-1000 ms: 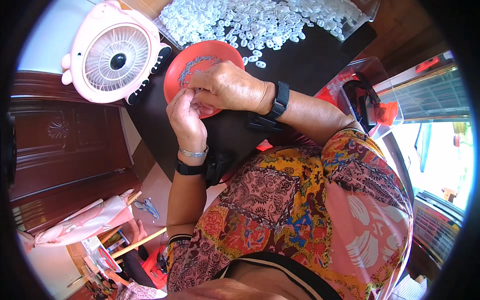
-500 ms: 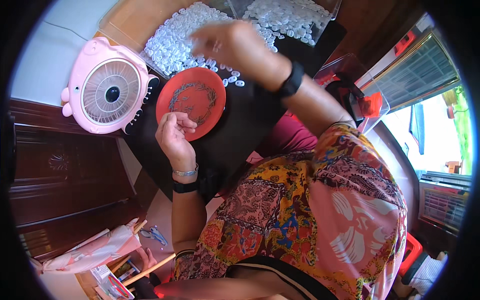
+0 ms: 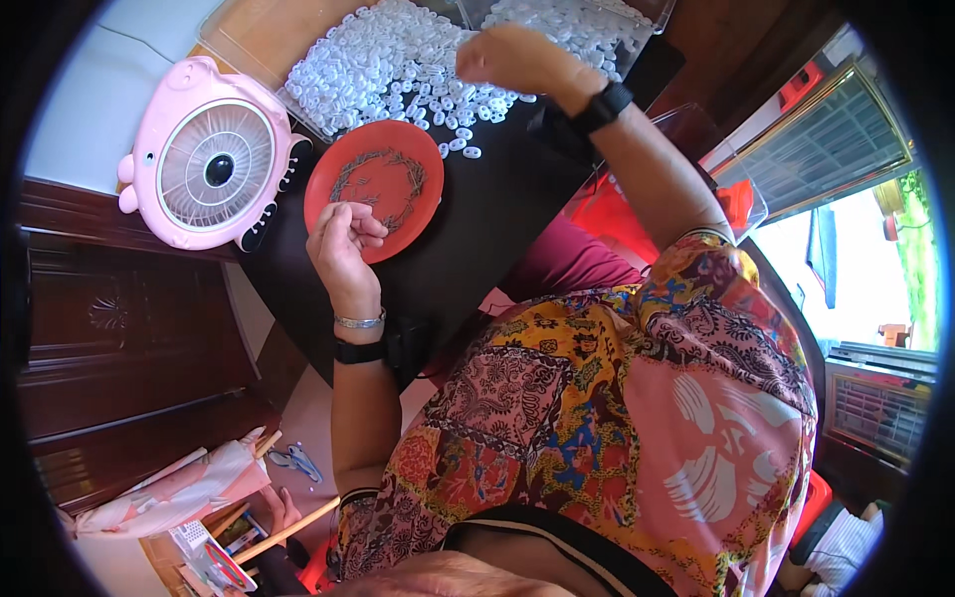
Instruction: The recorder is assembling small white plastic components by snapping pieces together over a red plate at a workshop desk.
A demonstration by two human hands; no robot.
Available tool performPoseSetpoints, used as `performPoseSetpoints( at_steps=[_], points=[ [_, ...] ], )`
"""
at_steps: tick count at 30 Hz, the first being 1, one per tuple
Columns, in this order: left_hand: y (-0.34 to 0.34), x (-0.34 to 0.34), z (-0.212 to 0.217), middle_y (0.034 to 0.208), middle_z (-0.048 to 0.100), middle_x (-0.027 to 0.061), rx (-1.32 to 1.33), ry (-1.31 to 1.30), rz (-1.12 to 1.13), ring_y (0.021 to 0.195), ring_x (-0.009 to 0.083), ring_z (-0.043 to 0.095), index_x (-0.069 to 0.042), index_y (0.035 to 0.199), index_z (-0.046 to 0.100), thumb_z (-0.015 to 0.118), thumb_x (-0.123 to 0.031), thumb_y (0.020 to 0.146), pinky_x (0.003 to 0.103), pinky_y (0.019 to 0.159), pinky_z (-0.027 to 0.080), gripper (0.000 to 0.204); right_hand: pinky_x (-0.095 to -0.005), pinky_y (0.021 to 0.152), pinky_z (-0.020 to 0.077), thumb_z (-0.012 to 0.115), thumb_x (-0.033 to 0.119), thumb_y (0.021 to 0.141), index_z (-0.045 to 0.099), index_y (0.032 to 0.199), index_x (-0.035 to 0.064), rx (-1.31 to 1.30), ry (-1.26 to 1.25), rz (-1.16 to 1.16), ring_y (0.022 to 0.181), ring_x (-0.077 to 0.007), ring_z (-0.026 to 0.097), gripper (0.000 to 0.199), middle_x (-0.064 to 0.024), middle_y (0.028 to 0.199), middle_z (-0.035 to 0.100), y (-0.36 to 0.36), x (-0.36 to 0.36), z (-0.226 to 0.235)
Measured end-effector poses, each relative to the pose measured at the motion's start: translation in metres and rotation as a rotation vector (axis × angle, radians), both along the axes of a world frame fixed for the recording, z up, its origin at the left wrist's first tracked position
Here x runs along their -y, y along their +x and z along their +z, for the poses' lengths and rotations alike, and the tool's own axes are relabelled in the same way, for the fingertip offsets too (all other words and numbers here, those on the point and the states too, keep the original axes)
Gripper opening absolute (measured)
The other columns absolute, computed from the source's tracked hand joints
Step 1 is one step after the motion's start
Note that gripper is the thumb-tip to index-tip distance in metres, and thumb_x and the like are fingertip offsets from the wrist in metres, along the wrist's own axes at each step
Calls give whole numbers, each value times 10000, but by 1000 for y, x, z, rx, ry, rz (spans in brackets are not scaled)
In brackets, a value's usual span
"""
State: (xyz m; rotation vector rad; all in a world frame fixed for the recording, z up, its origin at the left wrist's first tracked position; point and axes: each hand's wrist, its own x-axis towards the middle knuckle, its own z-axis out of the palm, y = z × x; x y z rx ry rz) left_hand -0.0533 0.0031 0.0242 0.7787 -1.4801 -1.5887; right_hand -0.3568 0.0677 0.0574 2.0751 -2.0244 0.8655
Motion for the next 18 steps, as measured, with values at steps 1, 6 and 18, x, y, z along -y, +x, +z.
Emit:
performPoseSetpoints(
  at_steps=[1, 6, 18],
  points=[
    [-1, 1, -1, 655, 572, 53, 2, 1, -2, 575, 136, 564, -5, 796, 590, 457, -177, 901, 229, 537, 422, 242, -377, 680, 483, 604, 229, 802, 661, 865, 65, -21, 130, 59, 738, -295, 615, 185, -106, 792, 652, 6, -6, -4],
    [-5, 4, -4, 659, 577, 41, 29, 28, -19, 571, 129, 567, -13, 797, 597, 453, -165, 906, 219, 522, 419, 236, -432, 704, 485, 535, 214, 767, 665, 833, 92, -145, 388, -31, 800, -333, 617, 190, -128, 820, 652, 16, -2, -34],
    [-4, 4, -4, 623, 575, 24, -13, 57, -24, 545, 102, 555, -30, 768, 597, 481, -154, 903, 198, 494, 394, 217, -466, 721, 475, 539, 196, 773, 622, 796, 62, -97, 318, -81, 832, -356, 614, 159, -155, 826, 639, 22, 20, -43]
  ],
)
